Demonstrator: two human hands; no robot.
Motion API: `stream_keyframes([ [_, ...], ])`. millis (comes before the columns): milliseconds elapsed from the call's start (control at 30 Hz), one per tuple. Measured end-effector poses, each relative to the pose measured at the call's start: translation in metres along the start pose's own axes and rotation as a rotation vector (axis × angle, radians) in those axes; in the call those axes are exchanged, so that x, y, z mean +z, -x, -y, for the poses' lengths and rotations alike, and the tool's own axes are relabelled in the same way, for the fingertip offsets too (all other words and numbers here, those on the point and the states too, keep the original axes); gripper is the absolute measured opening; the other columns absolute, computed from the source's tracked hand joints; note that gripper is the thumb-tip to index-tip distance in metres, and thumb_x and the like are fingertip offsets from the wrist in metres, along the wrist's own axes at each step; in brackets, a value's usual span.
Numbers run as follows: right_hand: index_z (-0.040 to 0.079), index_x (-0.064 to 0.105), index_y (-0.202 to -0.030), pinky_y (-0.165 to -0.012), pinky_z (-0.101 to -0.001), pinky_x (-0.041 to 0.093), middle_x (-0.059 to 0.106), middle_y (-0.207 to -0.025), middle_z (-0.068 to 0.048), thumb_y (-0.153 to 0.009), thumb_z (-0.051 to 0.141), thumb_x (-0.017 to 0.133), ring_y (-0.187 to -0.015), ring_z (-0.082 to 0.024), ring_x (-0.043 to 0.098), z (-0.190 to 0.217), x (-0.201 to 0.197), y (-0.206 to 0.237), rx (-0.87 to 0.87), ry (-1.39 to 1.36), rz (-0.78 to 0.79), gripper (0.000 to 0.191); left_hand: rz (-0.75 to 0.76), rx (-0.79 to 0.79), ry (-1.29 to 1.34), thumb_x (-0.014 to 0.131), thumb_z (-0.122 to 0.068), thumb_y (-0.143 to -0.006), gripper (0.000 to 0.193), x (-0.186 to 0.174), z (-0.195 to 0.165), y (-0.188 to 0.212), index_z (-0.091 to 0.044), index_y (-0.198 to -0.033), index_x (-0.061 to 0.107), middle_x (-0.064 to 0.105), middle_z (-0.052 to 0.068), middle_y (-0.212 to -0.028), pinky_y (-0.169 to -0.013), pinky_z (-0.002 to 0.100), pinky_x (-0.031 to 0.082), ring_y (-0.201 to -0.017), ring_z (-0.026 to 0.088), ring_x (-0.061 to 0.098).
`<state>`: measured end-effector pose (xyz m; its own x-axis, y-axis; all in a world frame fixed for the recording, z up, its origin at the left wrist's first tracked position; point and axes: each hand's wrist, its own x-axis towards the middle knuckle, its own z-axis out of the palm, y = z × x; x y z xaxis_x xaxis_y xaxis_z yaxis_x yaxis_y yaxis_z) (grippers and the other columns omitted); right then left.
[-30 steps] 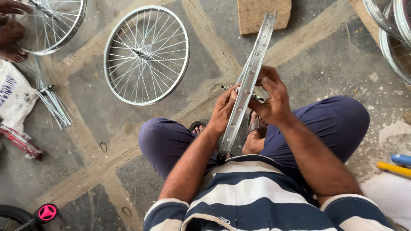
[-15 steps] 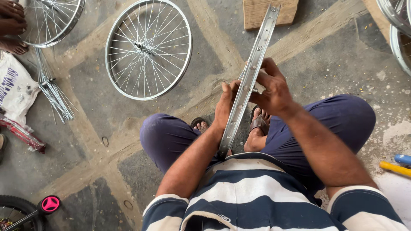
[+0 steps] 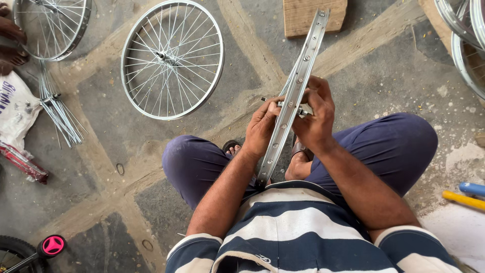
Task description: The person sits on the floor and uses a small metal tool to tighten or adjust components along the inner edge of a bicycle rim. They repeatedly rotate the rim and work along its length, occasionally repositioning the tool and checking the alignment of the rim.
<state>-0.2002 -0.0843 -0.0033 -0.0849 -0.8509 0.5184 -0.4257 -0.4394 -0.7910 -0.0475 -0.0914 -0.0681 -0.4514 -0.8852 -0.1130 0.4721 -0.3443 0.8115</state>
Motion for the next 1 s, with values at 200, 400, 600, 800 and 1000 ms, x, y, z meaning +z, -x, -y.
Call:
stream_keyframes([
  [200, -0.002, 0.071, -0.118, -0.079, -0.0319, 0.059, 0.069, -0.111, -0.011, -0.095, -0.001, 0.073, -0.093, -0.02, 0.073, 0.012, -0.005, 0.008, 0.043, 0.051, 0.006, 0.022, 0.007, 0.212, -0.414, 0.048, -0.04, -0.112, 0.06, 0.019, -0.063, -0.028, -0.004, -0.16, 0.042, 0.047, 0.019, -0.165, -0.132, 0.045, 0.033, -0.157, 0.028, 0.041],
  [400, 0.003, 0.071, -0.108, -0.07, -0.0276, 0.056, 0.069, -0.097, -0.007, -0.094, -0.003, 0.072, -0.083, -0.014, 0.07, -0.012, -0.021, 0.008, 0.158, -0.098, 0.254, 0.016, 0.117, 0.234, -0.738, 0.076, -0.014, -0.09, 0.096, 0.048, -0.099, -0.038, -0.002, -0.165, 0.016, 0.031, 0.026, -0.169, -0.132, 0.046, 0.024, -0.161, 0.035, 0.027],
  [600, 0.002, 0.067, -0.134, -0.076, -0.0225, 0.05, 0.064, -0.108, -0.001, -0.105, -0.005, 0.062, -0.092, -0.006, 0.059, -0.042, -0.027, 0.013, 0.26, -0.299, 0.166, 0.03, 0.089, 0.212, -0.767, 0.063, -0.003, -0.085, 0.094, 0.049, -0.089, 0.021, -0.002, -0.167, 0.018, 0.036, 0.025, -0.168, -0.133, 0.044, 0.028, -0.162, 0.035, 0.033],
  [800, 0.009, 0.063, -0.127, -0.092, -0.024, 0.057, 0.072, -0.117, -0.004, -0.108, -0.003, 0.066, -0.108, -0.009, 0.068, -0.059, -0.003, 0.034, 0.383, -0.764, 0.052, 0.023, 0.101, 0.454, -0.989, 0.065, 0.003, -0.076, 0.104, 0.044, -0.06, 0.053, -0.009, -0.168, 0.015, 0.022, 0.024, -0.175, -0.14, 0.052, 0.019, -0.163, 0.037, 0.018],
  [1000, -0.003, 0.067, -0.131, -0.102, -0.0322, 0.056, 0.073, -0.124, -0.012, -0.112, 0.013, 0.059, -0.112, -0.017, 0.069, -0.06, -0.006, 0.049, 0.497, -0.95, 0.177, 0.027, 0.111, 0.446, -0.886, 0.065, -0.002, -0.077, 0.112, 0.036, -0.041, 0.062, -0.01, -0.169, 0.001, 0.007, 0.027, -0.176, -0.139, 0.056, 0.019, -0.168, 0.043, 0.014],
])
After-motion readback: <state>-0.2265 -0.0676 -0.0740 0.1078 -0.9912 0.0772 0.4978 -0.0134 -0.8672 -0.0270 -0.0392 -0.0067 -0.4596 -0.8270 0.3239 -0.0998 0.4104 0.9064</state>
